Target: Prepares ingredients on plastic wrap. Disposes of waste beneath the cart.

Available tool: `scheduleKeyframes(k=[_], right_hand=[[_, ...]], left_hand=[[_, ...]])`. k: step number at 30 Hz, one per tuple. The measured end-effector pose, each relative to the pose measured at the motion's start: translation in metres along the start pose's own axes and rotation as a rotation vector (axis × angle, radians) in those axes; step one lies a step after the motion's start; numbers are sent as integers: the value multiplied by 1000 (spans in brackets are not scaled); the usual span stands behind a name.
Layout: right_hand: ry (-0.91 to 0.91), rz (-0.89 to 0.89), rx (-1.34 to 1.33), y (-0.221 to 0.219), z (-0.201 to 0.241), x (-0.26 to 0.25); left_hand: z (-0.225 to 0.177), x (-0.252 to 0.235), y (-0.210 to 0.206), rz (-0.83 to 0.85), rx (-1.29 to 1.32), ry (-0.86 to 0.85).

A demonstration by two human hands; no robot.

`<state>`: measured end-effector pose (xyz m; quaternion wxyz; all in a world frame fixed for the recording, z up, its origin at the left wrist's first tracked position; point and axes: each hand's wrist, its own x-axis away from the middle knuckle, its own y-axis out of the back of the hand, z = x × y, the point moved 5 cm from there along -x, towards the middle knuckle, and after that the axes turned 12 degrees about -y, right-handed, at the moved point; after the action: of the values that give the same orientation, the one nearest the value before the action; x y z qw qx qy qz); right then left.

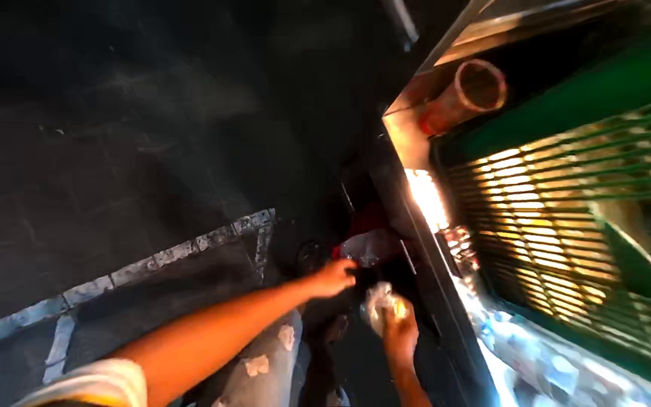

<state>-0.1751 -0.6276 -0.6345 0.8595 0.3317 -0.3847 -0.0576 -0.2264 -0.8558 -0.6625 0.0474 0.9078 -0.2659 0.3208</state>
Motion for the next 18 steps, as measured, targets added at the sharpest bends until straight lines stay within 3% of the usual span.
scheduleKeyframes(k=[3, 6, 8, 9, 12, 14, 15, 18], right_hand=[[-246, -98, -133, -40, 14, -57], [-371, -70, -159, -92, 28, -102], [-393, -77, 19, -122, 33, -134], [-354, -92, 183, -134, 37, -149], [78, -178, 683, -169, 50, -176], [254, -149, 936, -189, 60, -182], [267, -68, 990, -197, 67, -186], [146, 392, 1045, -216, 67, -188]], left_hand=[[44, -94, 50, -104, -282, 53], [88, -160, 53, -52, -435, 143], [107, -184, 46, -19, -496, 139], [111, -189, 44, -9, -517, 154], [101, -179, 50, -11, -482, 117], [98, -159, 54, -43, -412, 34], [101, -148, 57, -65, -393, -4], [100, -122, 60, -109, -363, -136]])
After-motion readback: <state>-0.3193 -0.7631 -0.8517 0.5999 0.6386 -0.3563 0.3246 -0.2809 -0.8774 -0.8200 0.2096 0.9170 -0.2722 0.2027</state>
